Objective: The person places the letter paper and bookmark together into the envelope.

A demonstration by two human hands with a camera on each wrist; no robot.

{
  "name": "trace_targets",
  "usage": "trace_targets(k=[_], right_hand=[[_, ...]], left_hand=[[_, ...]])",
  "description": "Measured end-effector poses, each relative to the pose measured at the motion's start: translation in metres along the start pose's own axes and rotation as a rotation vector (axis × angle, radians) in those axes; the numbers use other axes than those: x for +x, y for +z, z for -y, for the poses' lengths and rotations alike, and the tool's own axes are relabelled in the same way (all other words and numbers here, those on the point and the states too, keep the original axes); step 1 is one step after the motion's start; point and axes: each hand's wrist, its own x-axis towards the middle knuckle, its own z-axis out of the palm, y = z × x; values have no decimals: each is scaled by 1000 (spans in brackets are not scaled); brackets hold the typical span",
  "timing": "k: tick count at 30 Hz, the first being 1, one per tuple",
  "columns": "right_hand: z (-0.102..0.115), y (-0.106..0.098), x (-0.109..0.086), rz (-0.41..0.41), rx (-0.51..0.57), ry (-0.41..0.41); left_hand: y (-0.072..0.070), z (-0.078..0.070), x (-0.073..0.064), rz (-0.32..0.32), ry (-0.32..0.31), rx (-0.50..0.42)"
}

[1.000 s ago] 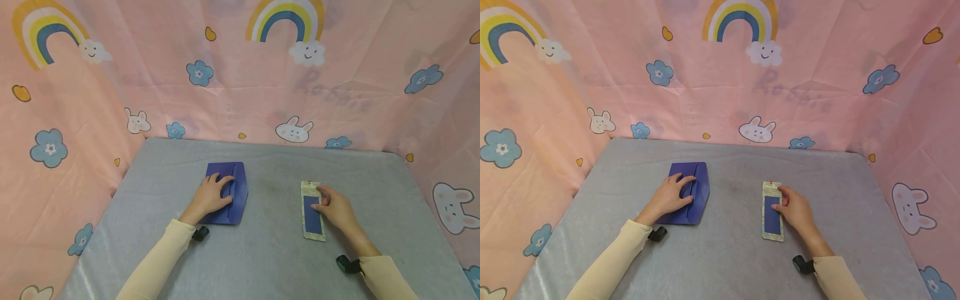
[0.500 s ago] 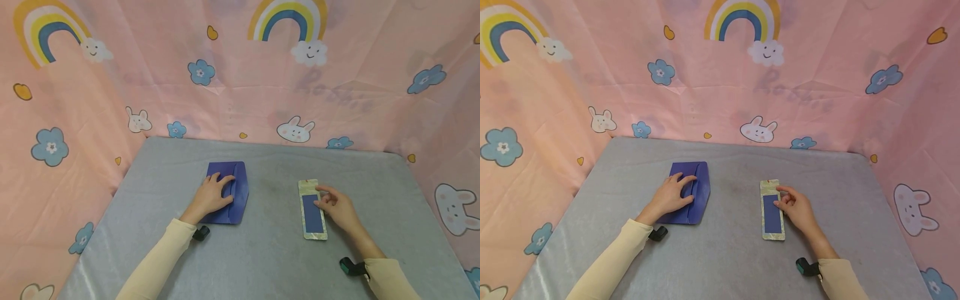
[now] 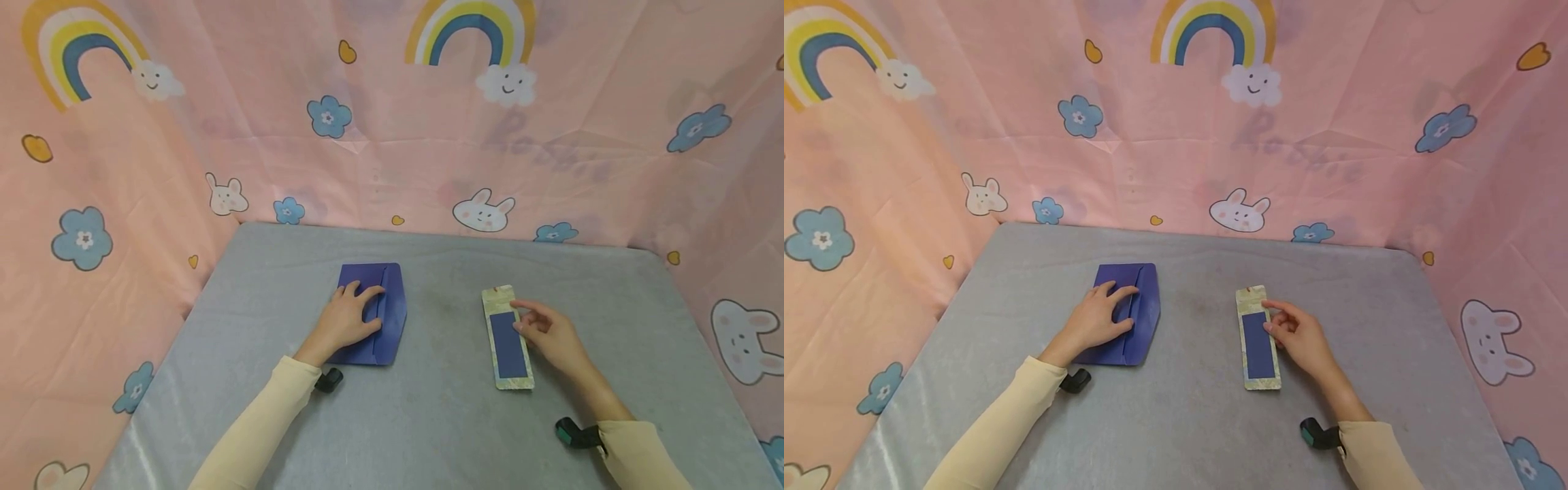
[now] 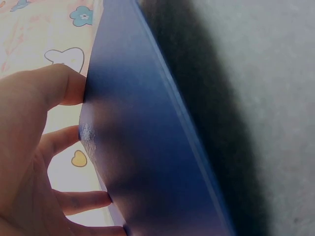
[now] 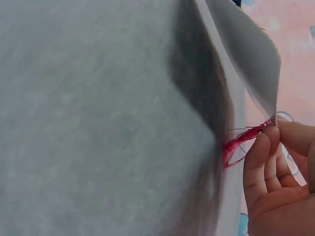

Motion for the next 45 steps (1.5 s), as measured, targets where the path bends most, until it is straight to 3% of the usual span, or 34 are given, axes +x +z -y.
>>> trace_targets(k=[7,19,28,45], right_hand=[[9,1,2,-13,-20,-35],[23,13,4,-44,58,-66],[36,25,8,-9,59,-40],[66,62,23,118,128,-70]], left_hand=[[-1,-1,0,-3,2,-1],[-2,-1,-1,5,1,-19],[-2,0,0,9,3,-23],[0,2,0,-8,5,-14]])
